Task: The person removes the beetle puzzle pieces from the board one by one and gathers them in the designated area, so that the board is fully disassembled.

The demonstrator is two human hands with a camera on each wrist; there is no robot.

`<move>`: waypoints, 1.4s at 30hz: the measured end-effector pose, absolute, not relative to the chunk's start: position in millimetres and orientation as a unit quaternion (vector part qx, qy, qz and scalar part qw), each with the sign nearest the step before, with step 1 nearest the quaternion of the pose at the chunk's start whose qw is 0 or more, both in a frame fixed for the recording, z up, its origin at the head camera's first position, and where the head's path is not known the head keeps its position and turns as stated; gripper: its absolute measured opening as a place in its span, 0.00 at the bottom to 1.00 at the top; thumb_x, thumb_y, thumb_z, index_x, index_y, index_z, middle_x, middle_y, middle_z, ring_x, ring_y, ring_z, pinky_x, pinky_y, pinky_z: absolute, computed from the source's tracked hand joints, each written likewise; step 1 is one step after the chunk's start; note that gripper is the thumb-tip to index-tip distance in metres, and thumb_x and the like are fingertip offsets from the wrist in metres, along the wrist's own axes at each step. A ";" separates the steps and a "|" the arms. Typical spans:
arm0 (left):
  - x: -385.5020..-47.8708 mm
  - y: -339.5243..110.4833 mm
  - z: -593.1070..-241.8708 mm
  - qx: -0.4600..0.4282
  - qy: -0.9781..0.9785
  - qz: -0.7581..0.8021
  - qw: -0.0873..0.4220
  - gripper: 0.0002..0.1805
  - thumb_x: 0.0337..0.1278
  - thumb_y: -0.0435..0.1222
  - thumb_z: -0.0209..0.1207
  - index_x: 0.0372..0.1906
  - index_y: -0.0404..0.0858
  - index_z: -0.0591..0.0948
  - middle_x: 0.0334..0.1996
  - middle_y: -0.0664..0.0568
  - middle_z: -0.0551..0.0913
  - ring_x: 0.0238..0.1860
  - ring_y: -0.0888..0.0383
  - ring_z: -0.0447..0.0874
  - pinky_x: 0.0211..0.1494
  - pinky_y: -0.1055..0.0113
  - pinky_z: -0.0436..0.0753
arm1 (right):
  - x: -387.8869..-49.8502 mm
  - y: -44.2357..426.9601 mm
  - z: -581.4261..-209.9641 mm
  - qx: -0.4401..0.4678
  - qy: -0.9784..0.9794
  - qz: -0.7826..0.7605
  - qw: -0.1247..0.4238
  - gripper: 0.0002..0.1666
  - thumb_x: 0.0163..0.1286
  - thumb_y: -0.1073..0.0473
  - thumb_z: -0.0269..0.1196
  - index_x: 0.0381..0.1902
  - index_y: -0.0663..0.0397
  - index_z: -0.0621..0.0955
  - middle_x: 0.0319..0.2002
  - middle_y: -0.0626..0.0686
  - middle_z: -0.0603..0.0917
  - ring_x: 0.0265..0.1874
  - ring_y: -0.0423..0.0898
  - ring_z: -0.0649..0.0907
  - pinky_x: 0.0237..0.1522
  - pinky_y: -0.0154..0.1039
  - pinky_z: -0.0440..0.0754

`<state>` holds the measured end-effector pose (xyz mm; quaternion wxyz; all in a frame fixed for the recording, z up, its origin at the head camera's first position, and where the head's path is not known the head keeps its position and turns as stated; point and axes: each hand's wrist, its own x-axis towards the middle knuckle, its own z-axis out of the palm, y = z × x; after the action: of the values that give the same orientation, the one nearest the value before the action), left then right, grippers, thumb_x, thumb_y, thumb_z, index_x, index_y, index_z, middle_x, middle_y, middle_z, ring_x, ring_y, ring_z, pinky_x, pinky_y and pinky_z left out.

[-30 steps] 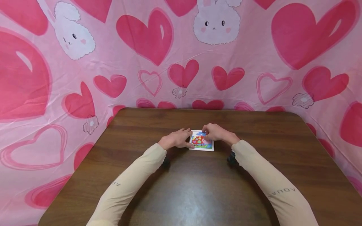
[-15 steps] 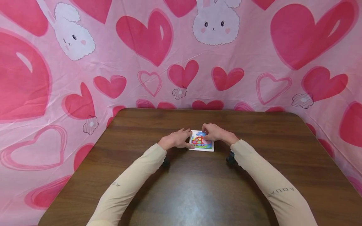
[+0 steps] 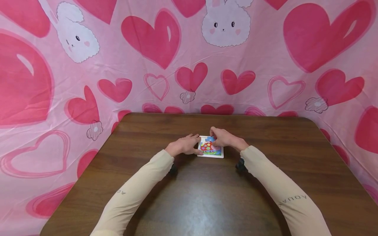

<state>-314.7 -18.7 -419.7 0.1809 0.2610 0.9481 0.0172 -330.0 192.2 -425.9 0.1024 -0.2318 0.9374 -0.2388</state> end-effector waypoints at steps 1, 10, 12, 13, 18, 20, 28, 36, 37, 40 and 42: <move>-314.7 -18.8 -419.7 0.260 0.948 0.018 0.181 0.46 0.58 0.63 0.58 0.76 0.46 0.60 0.78 0.50 0.54 0.79 0.47 0.50 0.75 0.47 0.63 | -329.8 192.1 -426.2 -0.231 0.938 -0.239 0.100 0.18 0.61 0.66 0.68 0.44 0.58 0.71 0.37 0.57 0.80 0.35 0.48 0.77 0.40 0.41 0.75; -314.2 -17.2 -420.0 0.257 0.949 0.022 0.179 0.46 0.57 0.62 0.59 0.76 0.46 0.60 0.78 0.50 0.54 0.79 0.47 0.50 0.75 0.47 0.62 | -328.0 191.1 -427.4 -0.224 0.938 -0.249 0.087 0.14 0.62 0.66 0.67 0.41 0.56 0.73 0.32 0.54 0.79 0.32 0.48 0.76 0.36 0.40 0.74; -313.9 -17.5 -419.9 0.258 0.949 0.023 0.178 0.45 0.58 0.62 0.59 0.76 0.46 0.61 0.78 0.50 0.55 0.79 0.47 0.50 0.75 0.47 0.62 | -328.4 191.0 -427.5 -0.228 0.937 -0.245 0.096 0.11 0.63 0.65 0.66 0.40 0.55 0.75 0.32 0.53 0.79 0.31 0.47 0.76 0.35 0.38 0.74; -314.1 -17.7 -420.0 0.259 0.949 0.023 0.178 0.45 0.58 0.62 0.59 0.75 0.46 0.61 0.78 0.50 0.55 0.78 0.47 0.50 0.75 0.47 0.62 | -328.7 191.0 -427.4 -0.232 0.937 -0.241 0.101 0.09 0.64 0.65 0.66 0.39 0.55 0.76 0.32 0.52 0.79 0.31 0.47 0.76 0.35 0.38 0.74; -314.4 -18.0 -420.6 0.263 0.948 0.021 0.176 0.44 0.59 0.62 0.58 0.75 0.45 0.61 0.78 0.49 0.55 0.78 0.46 0.50 0.75 0.47 0.62 | -330.5 191.8 -427.1 -0.258 0.936 -0.212 0.108 0.04 0.66 0.64 0.64 0.38 0.54 0.82 0.32 0.50 0.82 0.32 0.46 0.77 0.39 0.40 0.75; -314.5 -17.9 -421.2 0.263 0.948 0.021 0.177 0.45 0.59 0.62 0.58 0.75 0.46 0.61 0.78 0.49 0.54 0.79 0.46 0.50 0.75 0.47 0.62 | -330.6 192.0 -426.6 -0.261 0.936 -0.208 0.108 0.05 0.66 0.63 0.64 0.39 0.55 0.84 0.32 0.50 0.83 0.32 0.46 0.77 0.40 0.41 0.75; -314.4 -18.2 -421.3 0.259 0.949 0.022 0.179 0.45 0.58 0.62 0.58 0.76 0.46 0.60 0.79 0.50 0.54 0.79 0.47 0.50 0.76 0.47 0.61 | -332.7 192.6 -425.1 -0.260 0.935 -0.215 0.112 0.08 0.67 0.62 0.64 0.43 0.56 0.86 0.32 0.50 0.85 0.32 0.45 0.78 0.41 0.40 0.77; -315.1 -18.0 -420.8 0.259 0.949 0.023 0.176 0.45 0.58 0.62 0.59 0.75 0.46 0.61 0.78 0.49 0.55 0.79 0.46 0.50 0.76 0.47 0.61 | -333.6 193.1 -420.9 -0.254 0.930 -0.232 0.132 0.10 0.70 0.64 0.59 0.43 0.60 0.85 0.32 0.51 0.85 0.30 0.42 0.77 0.36 0.36 0.75; -315.2 -18.0 -420.6 0.258 0.950 0.023 0.176 0.45 0.58 0.62 0.59 0.75 0.47 0.61 0.78 0.49 0.55 0.79 0.46 0.50 0.76 0.47 0.61 | -333.7 193.1 -420.5 -0.251 0.929 -0.235 0.136 0.10 0.71 0.65 0.58 0.43 0.60 0.85 0.32 0.51 0.84 0.29 0.42 0.77 0.35 0.35 0.75; -314.9 -18.2 -420.3 0.259 0.949 0.024 0.176 0.44 0.58 0.62 0.59 0.75 0.46 0.61 0.78 0.49 0.55 0.79 0.46 0.50 0.76 0.47 0.61 | -334.2 193.7 -419.7 -0.247 0.927 -0.240 0.148 0.10 0.72 0.64 0.57 0.43 0.60 0.85 0.32 0.51 0.83 0.29 0.41 0.77 0.32 0.34 0.75; -314.3 -18.5 -420.2 0.261 0.949 0.023 0.176 0.44 0.59 0.61 0.58 0.75 0.46 0.61 0.78 0.49 0.55 0.79 0.46 0.50 0.76 0.46 0.61 | -334.5 195.0 -419.3 -0.247 0.926 -0.244 0.152 0.11 0.72 0.64 0.56 0.44 0.60 0.84 0.31 0.51 0.83 0.27 0.40 0.77 0.30 0.33 0.75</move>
<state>-314.3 -18.5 -420.2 0.1761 0.2612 0.9488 0.0230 -334.5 195.0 -419.3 0.1520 -0.2465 0.9256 -0.2437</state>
